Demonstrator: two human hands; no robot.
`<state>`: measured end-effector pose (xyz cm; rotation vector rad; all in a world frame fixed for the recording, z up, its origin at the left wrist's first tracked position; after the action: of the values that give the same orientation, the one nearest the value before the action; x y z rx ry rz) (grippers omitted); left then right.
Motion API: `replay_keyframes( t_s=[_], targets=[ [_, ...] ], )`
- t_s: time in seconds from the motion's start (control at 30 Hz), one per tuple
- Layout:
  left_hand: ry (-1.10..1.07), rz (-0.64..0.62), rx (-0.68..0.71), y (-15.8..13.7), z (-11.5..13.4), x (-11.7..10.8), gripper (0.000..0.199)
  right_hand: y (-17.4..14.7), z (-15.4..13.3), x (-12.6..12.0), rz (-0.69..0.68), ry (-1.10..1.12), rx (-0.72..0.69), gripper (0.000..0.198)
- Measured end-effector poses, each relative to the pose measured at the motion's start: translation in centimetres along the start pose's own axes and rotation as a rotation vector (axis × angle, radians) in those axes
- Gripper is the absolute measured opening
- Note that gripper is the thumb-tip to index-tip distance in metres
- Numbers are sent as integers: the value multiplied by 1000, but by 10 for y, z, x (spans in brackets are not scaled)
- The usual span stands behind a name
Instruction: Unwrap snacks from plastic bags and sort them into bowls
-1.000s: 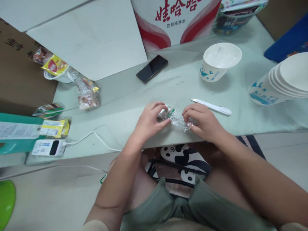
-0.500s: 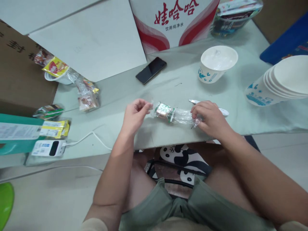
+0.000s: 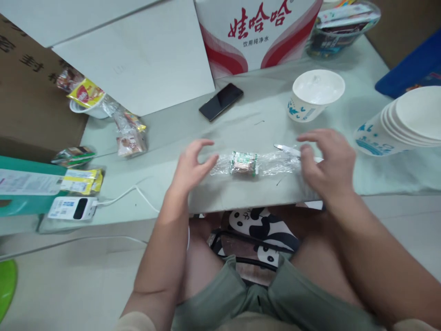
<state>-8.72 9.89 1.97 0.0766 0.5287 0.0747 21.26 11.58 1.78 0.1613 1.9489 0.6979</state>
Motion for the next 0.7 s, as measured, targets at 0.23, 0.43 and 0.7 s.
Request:
replay_keyframes(
  t_s=[0.23,0.43,0.7],
  targets=[
    [71,-290,102,-5,5,22,12,-9,-51,33,-313,-26,-262,23],
    [84,-182,98,-11,16,17,23,0,-41,24,-178,-49,-117,23],
    [-4,-74,46,-5,13,30,14,27,-43,20,33,-155,56,29]
  ],
)
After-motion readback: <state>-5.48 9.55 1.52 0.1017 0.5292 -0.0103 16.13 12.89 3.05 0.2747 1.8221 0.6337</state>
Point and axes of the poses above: each hand's wrist, its own y-axis towards the middle knuckle, its own x-axis out of the palm, z = x × y, the point moved 3 cm from there along y, towards the middle knuckle, and after that the axes turned 13 degrees about -y, right-handed, at the moved point
